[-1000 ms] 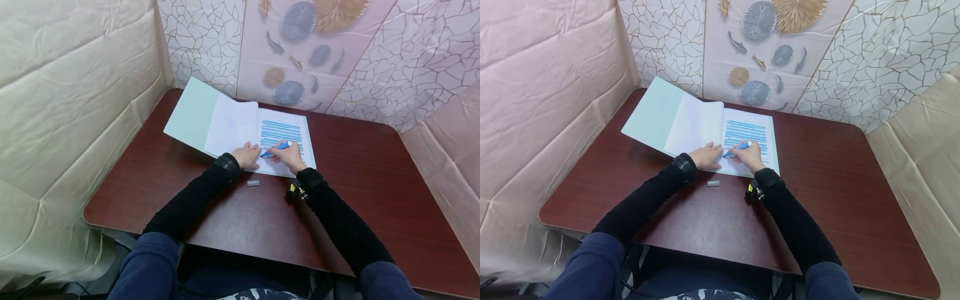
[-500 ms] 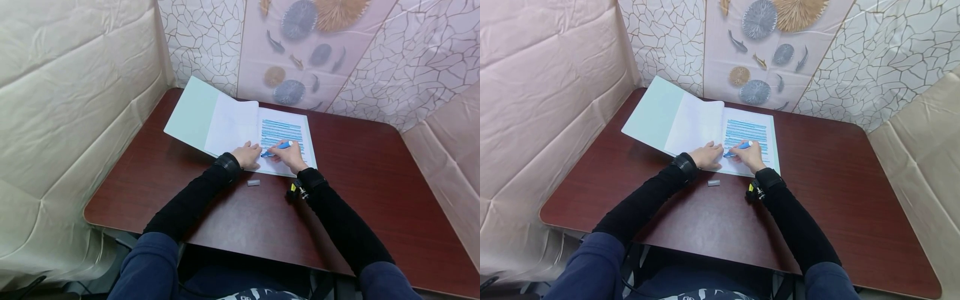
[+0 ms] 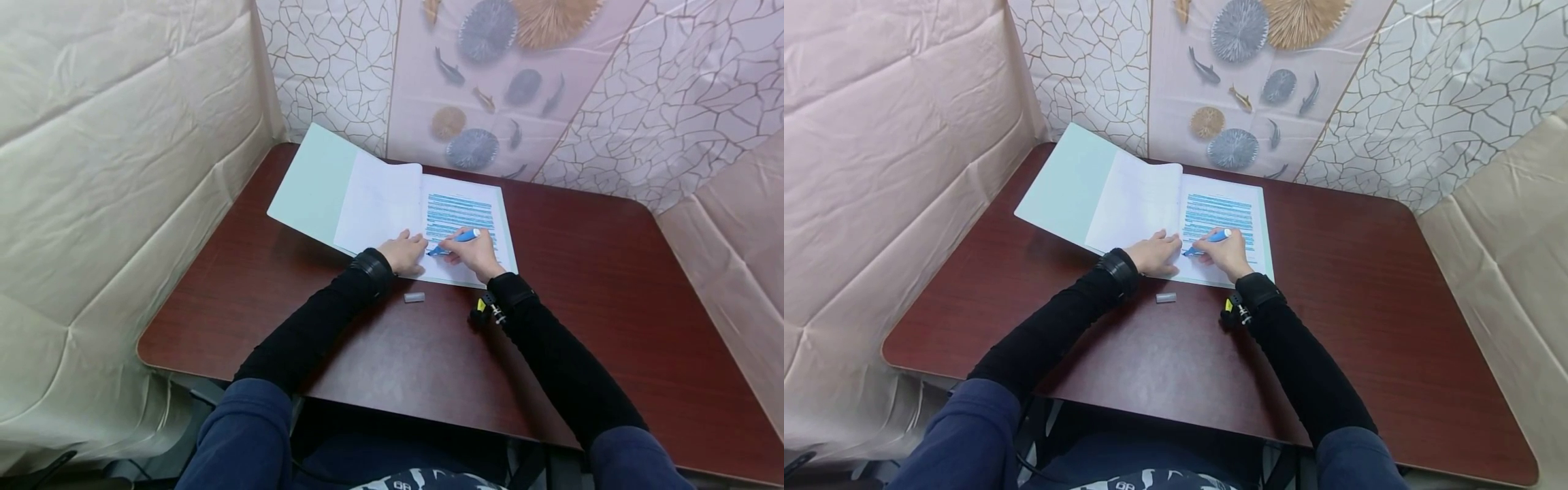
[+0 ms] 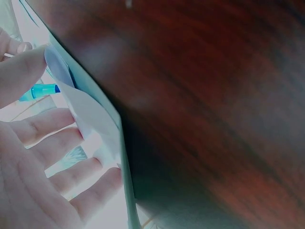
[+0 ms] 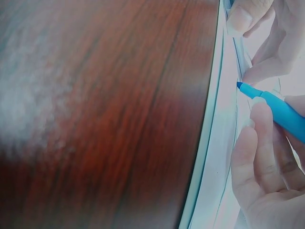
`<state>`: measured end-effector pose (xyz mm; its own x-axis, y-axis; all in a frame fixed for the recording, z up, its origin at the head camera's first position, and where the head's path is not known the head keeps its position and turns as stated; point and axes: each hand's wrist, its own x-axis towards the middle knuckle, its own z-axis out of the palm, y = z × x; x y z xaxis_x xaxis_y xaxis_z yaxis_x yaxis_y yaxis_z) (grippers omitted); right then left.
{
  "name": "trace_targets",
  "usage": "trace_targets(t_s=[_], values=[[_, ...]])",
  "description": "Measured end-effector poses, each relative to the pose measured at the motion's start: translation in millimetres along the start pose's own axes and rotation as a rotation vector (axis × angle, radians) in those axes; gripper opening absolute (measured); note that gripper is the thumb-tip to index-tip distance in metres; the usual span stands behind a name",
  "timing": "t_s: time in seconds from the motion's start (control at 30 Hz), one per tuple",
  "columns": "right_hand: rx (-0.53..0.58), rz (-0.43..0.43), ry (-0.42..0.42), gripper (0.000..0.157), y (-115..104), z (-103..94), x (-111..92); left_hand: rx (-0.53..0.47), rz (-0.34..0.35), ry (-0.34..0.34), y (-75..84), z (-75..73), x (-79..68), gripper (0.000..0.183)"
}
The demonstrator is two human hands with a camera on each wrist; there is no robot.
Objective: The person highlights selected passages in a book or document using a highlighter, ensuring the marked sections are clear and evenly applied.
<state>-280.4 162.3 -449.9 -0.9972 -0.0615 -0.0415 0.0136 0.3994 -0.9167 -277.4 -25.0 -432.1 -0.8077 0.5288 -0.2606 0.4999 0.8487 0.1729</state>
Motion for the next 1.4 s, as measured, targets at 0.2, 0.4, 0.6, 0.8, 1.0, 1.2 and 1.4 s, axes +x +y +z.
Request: trace_targets(t_s=[0.2, 0.4, 0.6, 0.8, 1.0, 1.2, 1.4], values=[[-0.015, 0.001, 0.001, 0.022, -1, -1.8, 0, 0.006, -0.001, 0.002, -0.5, -0.2, 0.2, 0.065], [-0.028, 0.002, -0.007, 0.023, -2, -5.2, -1, 0.007, 0.003, 0.006, -0.9, -0.5, 0.2, 0.066], [-0.037, -0.002, -0.001, 0.022, -2, -6.1, -1, 0.004, -0.001, 0.010, -0.9, -0.1, 0.5, 0.066], [-0.040, -0.001, 0.006, 0.021, -2, -6.3, -2, -0.007, 0.000, 0.008, -1.0, -0.1, 0.9, 0.065], [-0.049, -0.003, 0.019, 0.023, -1, -8.9, -3, -0.021, -0.007, 0.005, -0.5, 0.1, 1.2, 0.065], [-0.057, -0.003, 0.030, 0.023, 0, -11.8, -5, -0.018, -0.004, 0.001, 0.0, 0.7, 0.8, 0.066], [-0.061, -0.001, 0.030, 0.023, 0, -12.2, -6, -0.021, 0.000, 0.002, -0.1, 0.9, -0.3, 0.066]])
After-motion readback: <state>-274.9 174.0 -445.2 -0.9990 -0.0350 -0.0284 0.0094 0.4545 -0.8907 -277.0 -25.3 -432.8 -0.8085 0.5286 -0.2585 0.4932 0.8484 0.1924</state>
